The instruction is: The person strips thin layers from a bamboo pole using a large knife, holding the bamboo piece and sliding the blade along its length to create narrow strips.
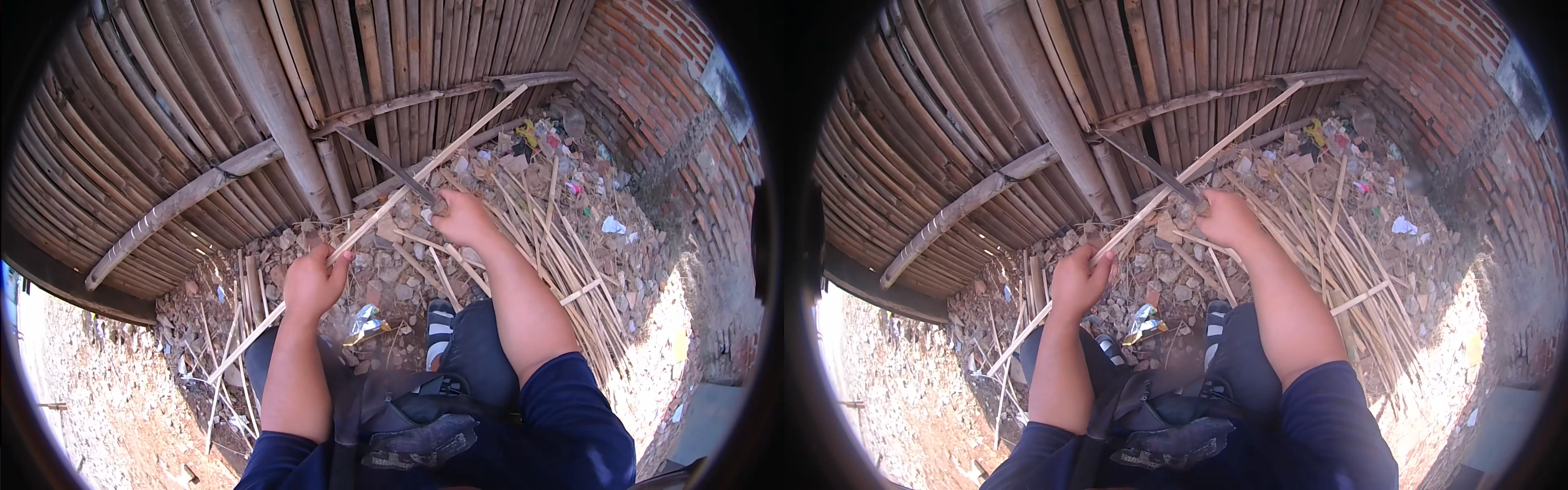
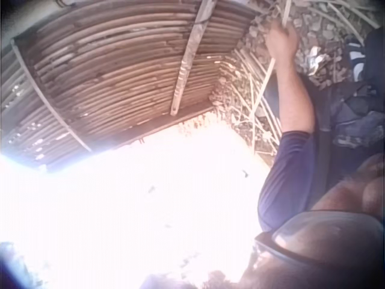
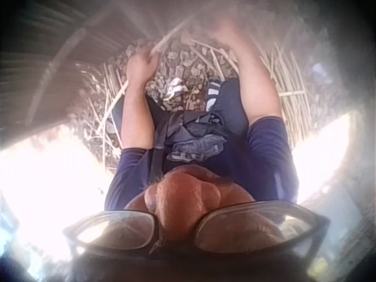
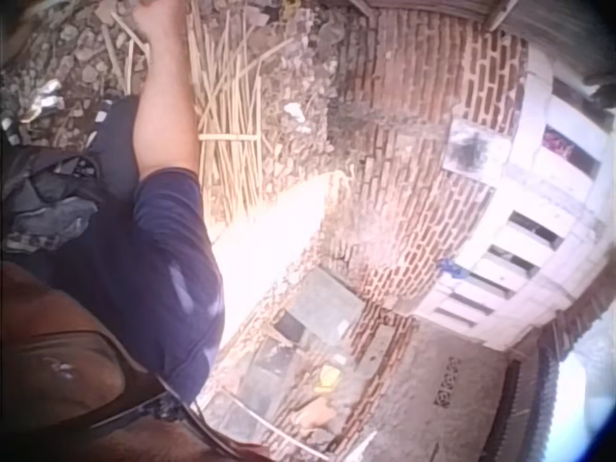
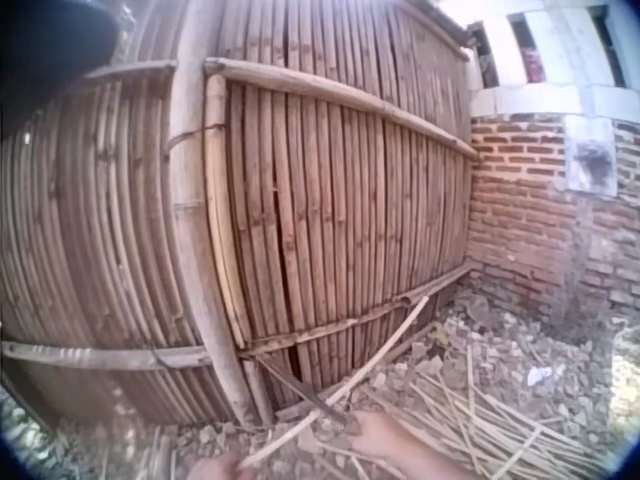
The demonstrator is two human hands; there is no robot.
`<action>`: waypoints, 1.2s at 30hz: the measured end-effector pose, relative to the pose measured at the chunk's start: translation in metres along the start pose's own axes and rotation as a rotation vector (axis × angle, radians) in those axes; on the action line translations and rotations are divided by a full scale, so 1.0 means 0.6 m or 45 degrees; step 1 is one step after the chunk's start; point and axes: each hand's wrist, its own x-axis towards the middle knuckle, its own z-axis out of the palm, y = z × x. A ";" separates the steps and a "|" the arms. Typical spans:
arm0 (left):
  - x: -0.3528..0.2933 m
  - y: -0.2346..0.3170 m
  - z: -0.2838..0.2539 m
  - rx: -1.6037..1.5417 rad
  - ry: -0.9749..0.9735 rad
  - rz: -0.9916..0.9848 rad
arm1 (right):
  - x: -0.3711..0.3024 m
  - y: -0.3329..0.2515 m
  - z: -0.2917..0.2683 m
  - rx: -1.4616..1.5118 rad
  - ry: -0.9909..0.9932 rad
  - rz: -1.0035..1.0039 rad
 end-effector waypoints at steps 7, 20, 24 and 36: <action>-0.001 0.005 -0.003 -0.024 -0.026 -0.021 | -0.005 -0.001 0.020 -0.144 -0.046 -0.277; 0.000 0.009 -0.001 -0.015 -0.009 0.019 | 0.010 0.020 0.000 -0.035 0.105 -0.038; 0.000 0.004 0.001 0.003 -0.012 -0.014 | 0.003 0.009 0.012 -0.129 0.062 -0.179; 0.000 0.008 0.003 -0.022 -0.017 0.009 | -0.008 -0.005 0.000 -0.107 0.029 -0.144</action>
